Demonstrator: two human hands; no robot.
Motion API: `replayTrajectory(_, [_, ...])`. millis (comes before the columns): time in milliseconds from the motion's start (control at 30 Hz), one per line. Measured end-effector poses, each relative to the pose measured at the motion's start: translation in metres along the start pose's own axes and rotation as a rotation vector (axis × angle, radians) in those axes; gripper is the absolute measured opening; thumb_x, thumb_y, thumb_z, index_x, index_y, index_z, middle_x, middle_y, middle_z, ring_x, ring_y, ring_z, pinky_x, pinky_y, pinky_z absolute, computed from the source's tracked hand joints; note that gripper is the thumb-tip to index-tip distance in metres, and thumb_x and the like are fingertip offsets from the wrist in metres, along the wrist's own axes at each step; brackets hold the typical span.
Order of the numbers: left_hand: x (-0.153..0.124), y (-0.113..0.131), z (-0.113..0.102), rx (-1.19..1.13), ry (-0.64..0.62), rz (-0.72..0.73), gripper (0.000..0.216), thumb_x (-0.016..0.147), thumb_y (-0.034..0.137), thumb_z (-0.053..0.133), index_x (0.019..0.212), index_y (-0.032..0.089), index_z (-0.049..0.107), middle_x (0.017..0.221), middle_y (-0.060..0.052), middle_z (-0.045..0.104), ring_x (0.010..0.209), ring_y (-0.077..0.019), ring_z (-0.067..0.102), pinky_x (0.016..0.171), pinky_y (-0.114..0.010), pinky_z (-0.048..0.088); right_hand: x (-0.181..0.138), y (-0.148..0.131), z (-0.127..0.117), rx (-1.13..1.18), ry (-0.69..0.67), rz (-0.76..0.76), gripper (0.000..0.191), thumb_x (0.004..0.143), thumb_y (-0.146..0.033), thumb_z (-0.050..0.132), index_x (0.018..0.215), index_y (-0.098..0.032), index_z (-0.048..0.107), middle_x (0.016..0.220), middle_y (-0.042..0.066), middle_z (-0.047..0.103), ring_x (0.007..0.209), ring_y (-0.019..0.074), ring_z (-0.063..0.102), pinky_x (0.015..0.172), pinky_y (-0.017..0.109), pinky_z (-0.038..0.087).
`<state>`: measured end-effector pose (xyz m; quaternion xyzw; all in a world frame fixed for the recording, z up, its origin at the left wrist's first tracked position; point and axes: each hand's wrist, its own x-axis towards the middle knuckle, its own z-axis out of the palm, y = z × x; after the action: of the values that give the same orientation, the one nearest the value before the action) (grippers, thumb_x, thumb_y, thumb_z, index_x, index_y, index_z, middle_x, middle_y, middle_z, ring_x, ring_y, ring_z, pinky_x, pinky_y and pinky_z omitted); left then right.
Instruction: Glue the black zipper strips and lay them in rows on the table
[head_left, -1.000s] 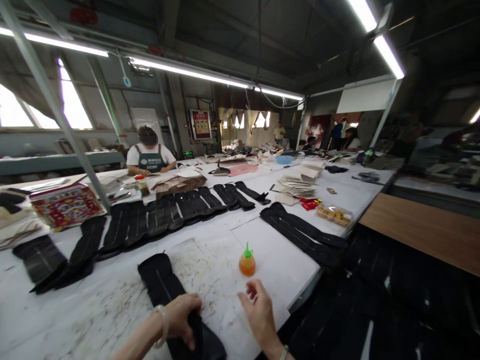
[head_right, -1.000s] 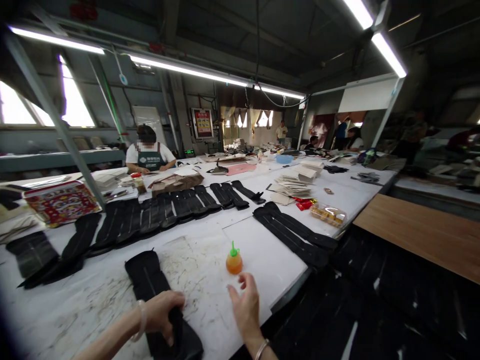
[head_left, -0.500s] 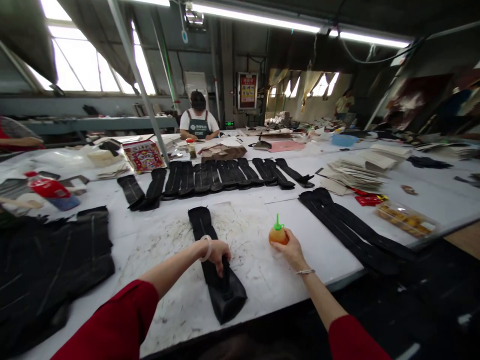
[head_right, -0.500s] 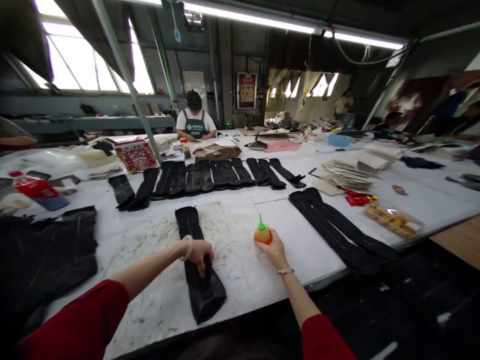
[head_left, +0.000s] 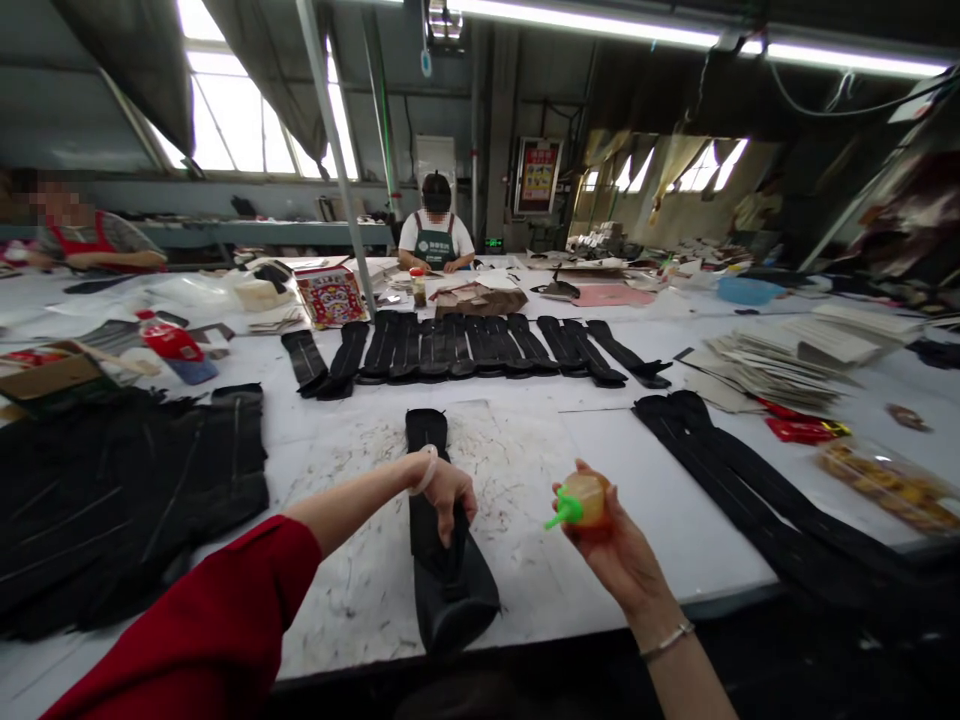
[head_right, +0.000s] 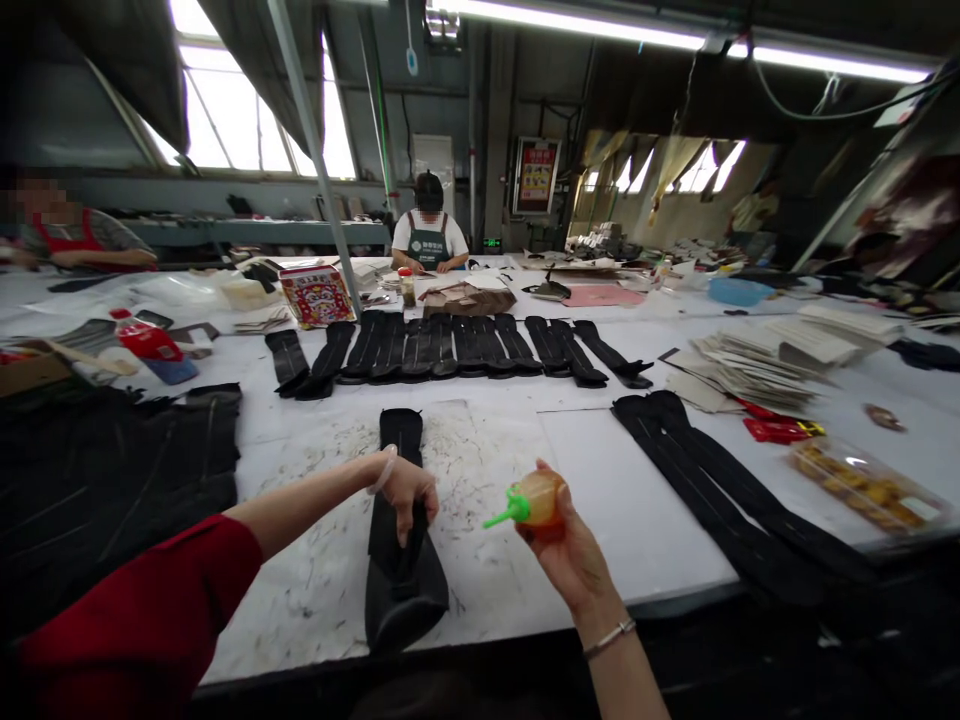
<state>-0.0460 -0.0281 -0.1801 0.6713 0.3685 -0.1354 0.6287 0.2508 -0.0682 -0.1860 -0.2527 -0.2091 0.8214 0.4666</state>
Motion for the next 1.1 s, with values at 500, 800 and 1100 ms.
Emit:
replayTrajectory(500, [-0.014, 0.0, -0.006, -0.009, -0.058, 0.107, 0.033, 0.046, 0.028, 0.091, 0.072, 0.018, 0.073, 0.06, 0.005, 0.07, 0.056, -0.0133, 0.06, 0.056, -0.021, 0.049, 0.027, 0.011, 0.037, -0.353, -0.102, -0.095, 0.067, 0.056, -0.032, 0.092, 0.117, -0.029, 0.063, 0.1, 0.001, 0.067, 0.087, 0.0179, 0.062, 0.072, 0.029, 0.054])
replayTrajectory(800, [-0.016, 0.002, -0.005, -0.016, -0.035, 0.14, 0.031, 0.047, 0.025, 0.091, 0.073, 0.017, 0.075, 0.061, 0.004, 0.071, 0.057, -0.0143, 0.061, 0.054, -0.021, 0.049, 0.041, 0.007, 0.05, -0.629, -0.202, -0.216, 0.068, 0.054, -0.025, 0.091, 0.117, -0.031, 0.066, 0.108, 0.001, 0.066, 0.094, 0.019, 0.06, 0.083, 0.03, 0.049])
replayTrajectory(1100, [-0.016, 0.001, -0.005, -0.029, -0.019, 0.157, 0.033, 0.047, 0.022, 0.091, 0.076, 0.016, 0.076, 0.06, 0.005, 0.071, 0.054, -0.0127, 0.061, 0.054, -0.02, 0.05, 0.045, 0.003, 0.065, -0.718, -0.242, -0.225, 0.066, 0.054, -0.022, 0.09, 0.116, -0.027, 0.068, 0.102, 0.0, 0.067, 0.093, 0.0198, 0.06, 0.085, 0.032, 0.049])
